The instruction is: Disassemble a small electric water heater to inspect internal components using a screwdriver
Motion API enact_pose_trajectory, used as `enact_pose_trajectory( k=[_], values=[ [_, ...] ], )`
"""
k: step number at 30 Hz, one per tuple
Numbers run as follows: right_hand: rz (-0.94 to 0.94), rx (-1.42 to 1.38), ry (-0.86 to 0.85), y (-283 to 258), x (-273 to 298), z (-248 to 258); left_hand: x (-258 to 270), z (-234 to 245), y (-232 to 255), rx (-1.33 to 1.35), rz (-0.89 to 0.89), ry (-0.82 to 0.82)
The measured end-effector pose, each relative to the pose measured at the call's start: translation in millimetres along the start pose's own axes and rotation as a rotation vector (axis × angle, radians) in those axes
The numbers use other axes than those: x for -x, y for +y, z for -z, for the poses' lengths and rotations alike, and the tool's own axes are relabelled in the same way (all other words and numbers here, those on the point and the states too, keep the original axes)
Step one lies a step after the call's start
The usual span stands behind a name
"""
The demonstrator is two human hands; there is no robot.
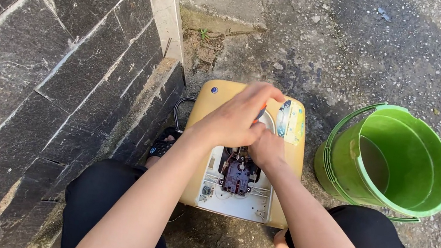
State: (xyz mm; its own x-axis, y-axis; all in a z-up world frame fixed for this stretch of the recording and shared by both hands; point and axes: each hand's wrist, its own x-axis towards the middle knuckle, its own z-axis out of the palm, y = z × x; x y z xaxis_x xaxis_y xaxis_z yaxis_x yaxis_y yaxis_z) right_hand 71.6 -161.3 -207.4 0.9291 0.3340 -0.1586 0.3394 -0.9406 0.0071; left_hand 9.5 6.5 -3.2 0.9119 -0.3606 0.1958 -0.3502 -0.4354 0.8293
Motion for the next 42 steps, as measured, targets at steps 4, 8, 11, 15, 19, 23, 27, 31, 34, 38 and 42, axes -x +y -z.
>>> enact_pose_trajectory(
  k=[4, 8, 11, 15, 19, 23, 27, 31, 34, 38, 42],
  values=[
    [0.088, -0.006, 0.026, 8, -2, -10, 1, -2, -1, -0.161, 0.041, -0.054],
    [0.068, -0.021, 0.027, 1, 2, 10, -10, -7, -12, -0.455, 0.237, 0.183],
    [0.081, -0.063, 0.062, 0, 5, 19, -17, -7, -8, -0.576, 0.408, 0.244],
    [0.061, -0.021, 0.109, 1, 1, 10, -16, -4, -9, -0.367, 0.347, 0.213],
    [-0.017, 0.051, 0.057, 6, -8, -9, -4, -1, 2, -0.071, 0.124, 0.058],
    [0.011, 0.003, 0.063, 6, -5, -9, -1, -3, -5, -0.131, 0.061, -0.037],
    [0.137, 0.033, 0.158, 8, -2, -6, -9, -16, -33, -0.515, 0.050, 0.256],
    [0.191, 0.057, 0.162, 6, 6, 2, -14, -18, -37, -0.627, 0.190, 0.349],
    [0.189, 0.056, 0.135, 6, 5, 6, -14, -15, -32, -0.587, 0.214, 0.351],
    [0.161, 0.026, 0.056, 8, 3, 23, -17, -4, -21, -0.354, 0.403, 0.204],
    [0.108, -0.023, 0.032, 9, 3, 24, -13, 9, -4, -0.206, 0.437, 0.148]
  ],
)
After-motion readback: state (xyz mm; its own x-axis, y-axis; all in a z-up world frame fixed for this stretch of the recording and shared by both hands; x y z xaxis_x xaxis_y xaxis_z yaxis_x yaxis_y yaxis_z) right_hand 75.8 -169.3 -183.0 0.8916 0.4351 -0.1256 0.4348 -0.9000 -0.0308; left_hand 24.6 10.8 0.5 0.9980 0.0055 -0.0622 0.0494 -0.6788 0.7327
